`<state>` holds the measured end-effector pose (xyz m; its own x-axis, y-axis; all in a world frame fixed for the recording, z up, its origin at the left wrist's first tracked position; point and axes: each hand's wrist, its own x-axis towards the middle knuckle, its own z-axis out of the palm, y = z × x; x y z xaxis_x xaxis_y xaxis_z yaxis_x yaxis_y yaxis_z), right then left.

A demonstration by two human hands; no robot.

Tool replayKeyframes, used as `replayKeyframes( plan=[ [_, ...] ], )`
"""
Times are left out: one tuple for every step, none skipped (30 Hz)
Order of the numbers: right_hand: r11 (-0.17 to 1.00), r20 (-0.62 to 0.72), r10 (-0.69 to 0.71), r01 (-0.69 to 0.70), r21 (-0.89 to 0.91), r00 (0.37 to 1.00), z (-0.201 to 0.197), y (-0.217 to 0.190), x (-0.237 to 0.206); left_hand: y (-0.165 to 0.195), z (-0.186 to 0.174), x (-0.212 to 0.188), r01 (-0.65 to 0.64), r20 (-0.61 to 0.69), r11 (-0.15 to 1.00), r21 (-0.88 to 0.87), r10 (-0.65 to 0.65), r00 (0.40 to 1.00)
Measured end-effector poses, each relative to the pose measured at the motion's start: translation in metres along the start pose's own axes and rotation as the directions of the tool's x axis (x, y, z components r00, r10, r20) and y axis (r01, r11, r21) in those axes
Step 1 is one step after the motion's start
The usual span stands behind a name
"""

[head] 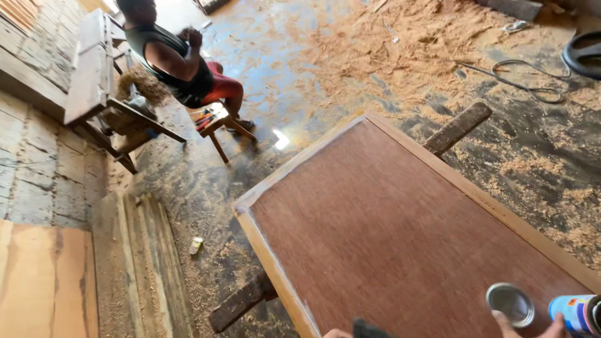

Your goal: The person holds a dark spreader pad loaded with white wood filler and spreads the filler along the seams and edges of a plywood panel frame, working around the panel. They then scoop more filler from a can with a wooden spatula onto the spreader pad.

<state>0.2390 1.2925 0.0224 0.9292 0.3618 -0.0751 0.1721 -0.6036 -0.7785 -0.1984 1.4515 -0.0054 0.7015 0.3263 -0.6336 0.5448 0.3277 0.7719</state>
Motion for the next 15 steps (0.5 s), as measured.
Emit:
replayKeyframes(
  plan=[
    [0.999, -0.013, -0.013, 0.014, 0.03, 1.0, -0.003, 0.002, 0.001, 0.01, 0.002, 0.003, -0.067, 0.036, 0.998, -0.018, 0.067, 0.997],
    [0.998, -0.018, -0.021, 0.022, 0.059, 1.0, -0.01, 0.005, -0.005, 0.023, 0.01, 0.005, -0.148, 0.076, 0.987, -0.058, 0.152, 0.985],
    [0.997, -0.033, -0.024, 0.026, 0.068, 0.999, -0.02, 0.013, -0.017, 0.038, 0.017, 0.012, -0.231, 0.115, 0.966, -0.116, 0.244, 0.963],
    [0.997, -0.058, -0.019, 0.024, 0.077, 0.998, -0.032, 0.02, -0.036, 0.056, 0.026, 0.014, -0.268, 0.111, 0.947, -0.179, 0.29, 0.95],
    [0.997, -0.087, -0.005, 0.012, 0.08, 0.996, -0.031, 0.026, -0.058, 0.078, 0.031, 0.026, -0.24, 0.038, 0.947, -0.215, 0.254, 0.967],
    [0.998, -0.124, 0.034, -0.026, 0.066, 0.992, -0.043, 0.04, -0.086, 0.099, 0.05, 0.041, -0.189, 0.001, 0.948, -0.258, 0.196, 0.981],
    [0.997, -0.166, 0.063, -0.055, 0.051, 0.984, -0.063, 0.056, -0.113, 0.119, 0.067, 0.055, -0.169, -0.055, 0.963, -0.211, 0.161, 0.985],
    [0.995, -0.211, 0.095, -0.085, 0.054, 0.973, -0.092, 0.076, -0.141, 0.146, 0.074, 0.075, -0.191, -0.117, 0.981, 0.042, 0.195, 0.974],
    [0.991, -0.256, 0.134, -0.124, 0.053, 0.957, -0.13, 0.099, -0.185, 0.167, 0.09, 0.091, -0.189, -0.179, 0.953, -0.236, 0.148, 0.973],
    [0.984, -0.289, 0.178, -0.171, 0.048, 0.941, -0.152, 0.12, -0.221, 0.187, 0.103, 0.11, -0.183, -0.184, 0.956, -0.228, 0.142, 0.973],
    [0.971, -0.314, 0.239, -0.237, 0.044, 0.919, -0.176, 0.142, -0.264, 0.196, 0.12, 0.119, -0.138, -0.172, 0.956, -0.261, 0.095, 0.981],
    [0.944, -0.332, 0.317, -0.329, 0.02, 0.888, -0.197, 0.162, -0.307, 0.203, 0.138, 0.129, -0.078, -0.151, 0.949, -0.307, 0.033, 0.988],
    [0.897, -0.358, 0.398, -0.439, -0.039, 0.845, -0.216, 0.177, -0.347, 0.206, 0.159, 0.132, -0.01, -0.123, 0.94, -0.341, -0.034, 0.992],
    [0.839, -0.382, 0.464, -0.535, -0.101, 0.799, -0.229, 0.189, -0.38, 0.211, 0.179, 0.134, 0.048, -0.113, 0.926, -0.374, -0.097, 0.989],
    [0.782, -0.382, 0.515, -0.603, -0.157, 0.768, -0.239, 0.2, -0.404, 0.209, 0.198, 0.133, 0.102, -0.114, 0.911, -0.399, -0.16, 0.981]
  ],
)
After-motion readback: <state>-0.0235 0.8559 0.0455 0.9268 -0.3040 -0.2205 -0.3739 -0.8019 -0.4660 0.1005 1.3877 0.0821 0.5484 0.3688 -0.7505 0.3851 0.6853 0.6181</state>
